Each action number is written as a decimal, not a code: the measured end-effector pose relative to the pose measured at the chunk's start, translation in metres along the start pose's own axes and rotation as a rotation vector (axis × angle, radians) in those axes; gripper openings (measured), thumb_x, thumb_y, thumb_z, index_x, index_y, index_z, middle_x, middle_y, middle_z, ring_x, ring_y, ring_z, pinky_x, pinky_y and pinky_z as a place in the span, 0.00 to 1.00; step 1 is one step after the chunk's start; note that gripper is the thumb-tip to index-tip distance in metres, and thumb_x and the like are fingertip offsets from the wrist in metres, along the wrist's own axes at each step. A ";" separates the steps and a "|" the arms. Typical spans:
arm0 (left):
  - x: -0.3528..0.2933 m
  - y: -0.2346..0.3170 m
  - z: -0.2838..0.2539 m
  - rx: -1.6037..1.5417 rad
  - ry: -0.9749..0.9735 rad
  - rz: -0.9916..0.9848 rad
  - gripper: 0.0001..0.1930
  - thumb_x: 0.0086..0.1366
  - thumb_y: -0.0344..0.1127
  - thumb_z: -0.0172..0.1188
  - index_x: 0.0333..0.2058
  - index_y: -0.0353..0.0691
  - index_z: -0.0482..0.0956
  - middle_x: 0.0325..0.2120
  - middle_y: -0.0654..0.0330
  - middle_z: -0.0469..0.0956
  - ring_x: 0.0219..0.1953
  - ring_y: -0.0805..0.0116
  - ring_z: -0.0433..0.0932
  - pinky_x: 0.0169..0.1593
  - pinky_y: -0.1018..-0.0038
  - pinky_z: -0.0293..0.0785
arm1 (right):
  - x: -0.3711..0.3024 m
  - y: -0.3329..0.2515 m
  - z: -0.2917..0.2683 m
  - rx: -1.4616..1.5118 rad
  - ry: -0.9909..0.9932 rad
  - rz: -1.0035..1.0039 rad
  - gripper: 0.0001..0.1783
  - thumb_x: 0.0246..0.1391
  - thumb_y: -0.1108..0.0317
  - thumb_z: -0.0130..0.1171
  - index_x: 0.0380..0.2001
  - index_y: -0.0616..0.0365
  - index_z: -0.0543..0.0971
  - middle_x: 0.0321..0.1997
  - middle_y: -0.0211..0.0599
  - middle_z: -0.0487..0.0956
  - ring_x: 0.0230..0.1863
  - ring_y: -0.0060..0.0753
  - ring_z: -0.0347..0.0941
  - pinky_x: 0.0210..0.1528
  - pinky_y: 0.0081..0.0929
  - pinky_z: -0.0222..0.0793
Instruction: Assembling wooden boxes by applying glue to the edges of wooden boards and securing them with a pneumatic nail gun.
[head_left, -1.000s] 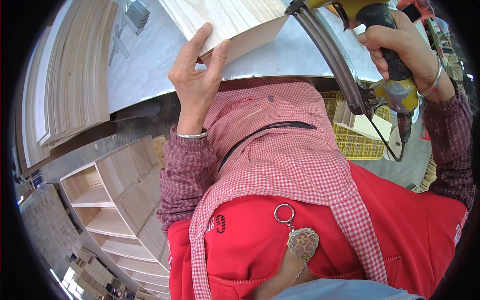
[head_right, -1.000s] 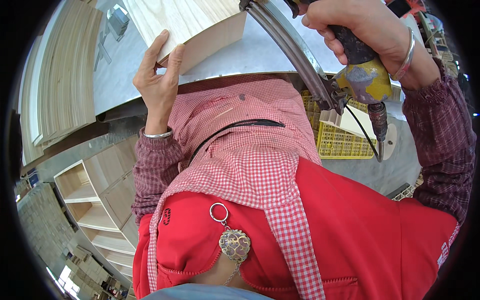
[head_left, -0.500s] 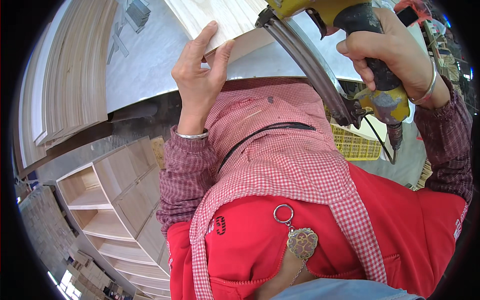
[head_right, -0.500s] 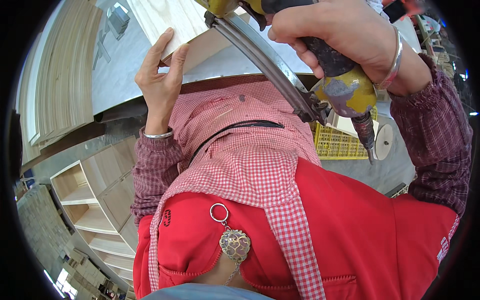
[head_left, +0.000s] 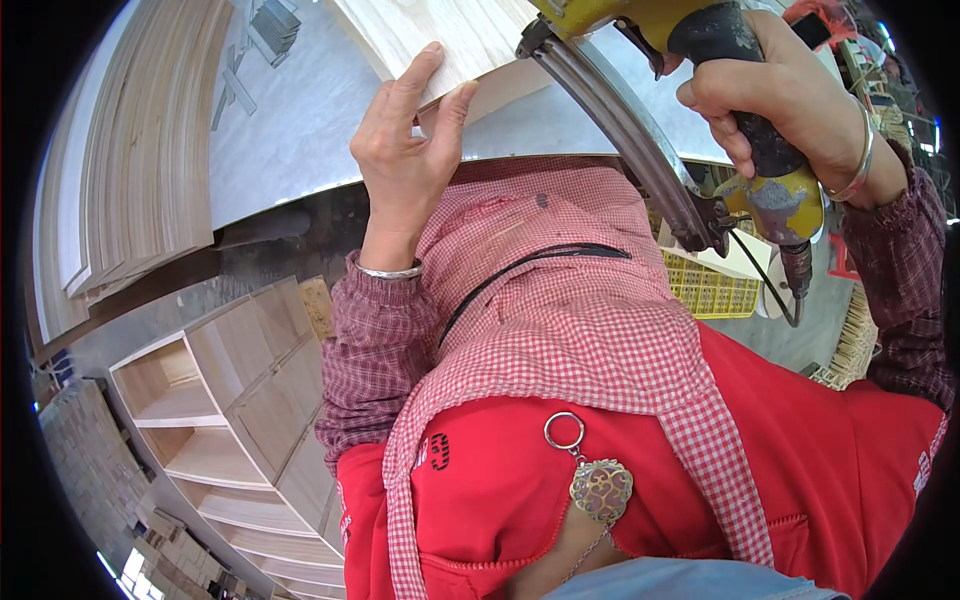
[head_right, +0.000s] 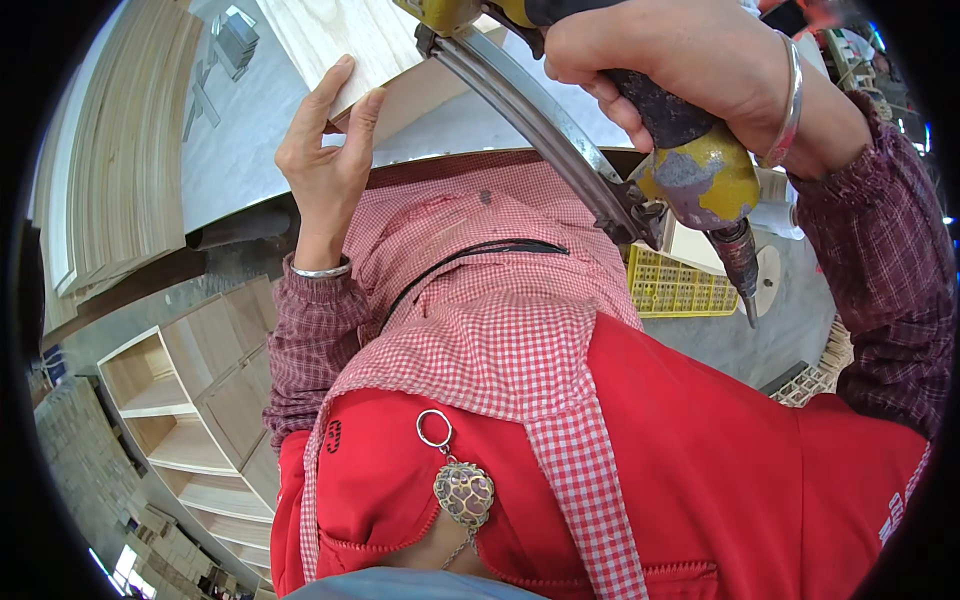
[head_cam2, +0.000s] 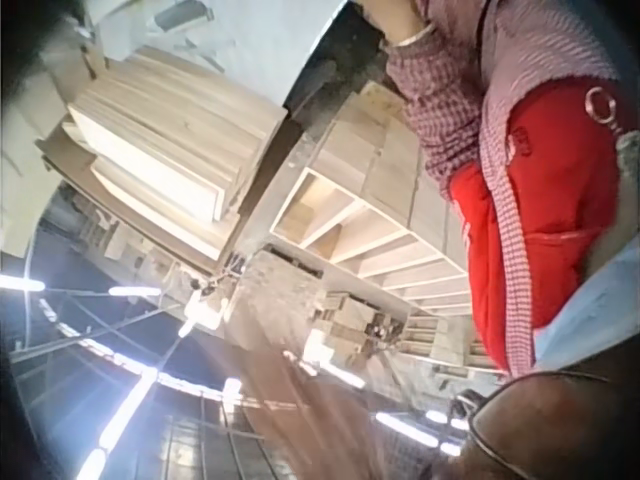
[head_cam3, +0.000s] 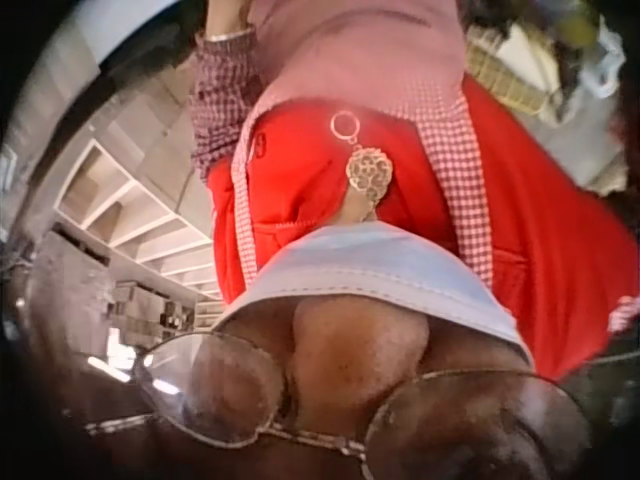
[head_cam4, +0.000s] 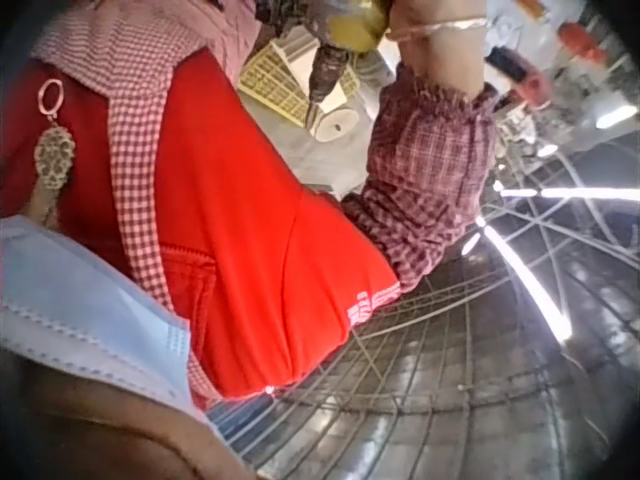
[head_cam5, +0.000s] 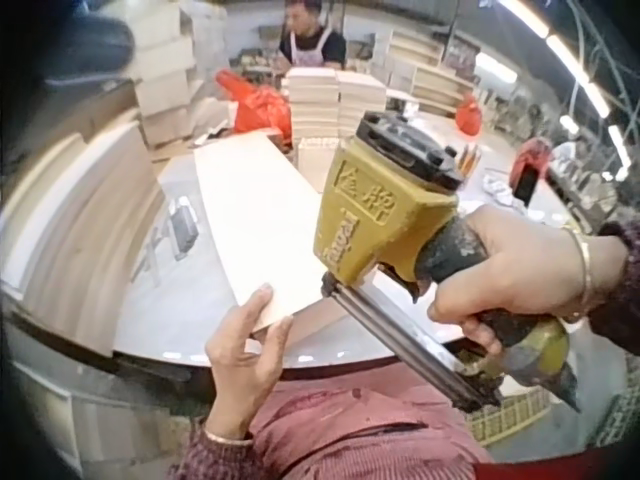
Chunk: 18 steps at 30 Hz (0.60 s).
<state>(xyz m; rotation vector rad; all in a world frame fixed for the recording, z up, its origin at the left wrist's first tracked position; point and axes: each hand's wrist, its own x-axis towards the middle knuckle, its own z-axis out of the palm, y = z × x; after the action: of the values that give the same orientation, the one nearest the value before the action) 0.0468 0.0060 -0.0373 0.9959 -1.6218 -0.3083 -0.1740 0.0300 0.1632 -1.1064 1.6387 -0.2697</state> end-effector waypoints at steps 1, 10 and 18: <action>0.000 0.000 -0.001 -0.004 -0.008 -0.006 0.20 0.53 0.32 0.69 0.47 0.44 0.79 0.26 0.60 0.80 0.23 0.75 0.75 0.25 0.83 0.73 | -0.002 0.000 0.003 -0.036 0.024 -0.030 0.13 0.45 0.68 0.58 0.31 0.68 0.74 0.12 0.30 0.70 0.10 0.21 0.65 0.15 0.15 0.63; -0.005 -0.005 -0.028 -0.167 -0.095 -0.152 0.19 0.53 0.29 0.67 0.46 0.44 0.80 0.26 0.61 0.81 0.25 0.76 0.76 0.32 0.83 0.75 | -0.002 0.003 0.005 -0.058 0.016 -0.136 0.11 0.45 0.68 0.57 0.28 0.66 0.73 0.09 0.27 0.68 0.08 0.18 0.62 0.12 0.13 0.60; -0.004 -0.004 -0.024 -0.200 -0.070 -0.147 0.19 0.53 0.26 0.66 0.45 0.44 0.80 0.26 0.62 0.82 0.26 0.76 0.77 0.34 0.84 0.76 | -0.007 -0.001 0.012 -0.074 0.017 -0.162 0.08 0.45 0.69 0.56 0.24 0.63 0.72 0.09 0.27 0.68 0.07 0.17 0.61 0.13 0.13 0.60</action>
<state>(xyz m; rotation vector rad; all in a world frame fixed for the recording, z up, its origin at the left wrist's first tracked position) 0.0699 0.0135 -0.0350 0.9605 -1.5484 -0.5993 -0.1634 0.0386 0.1640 -1.2987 1.5868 -0.3266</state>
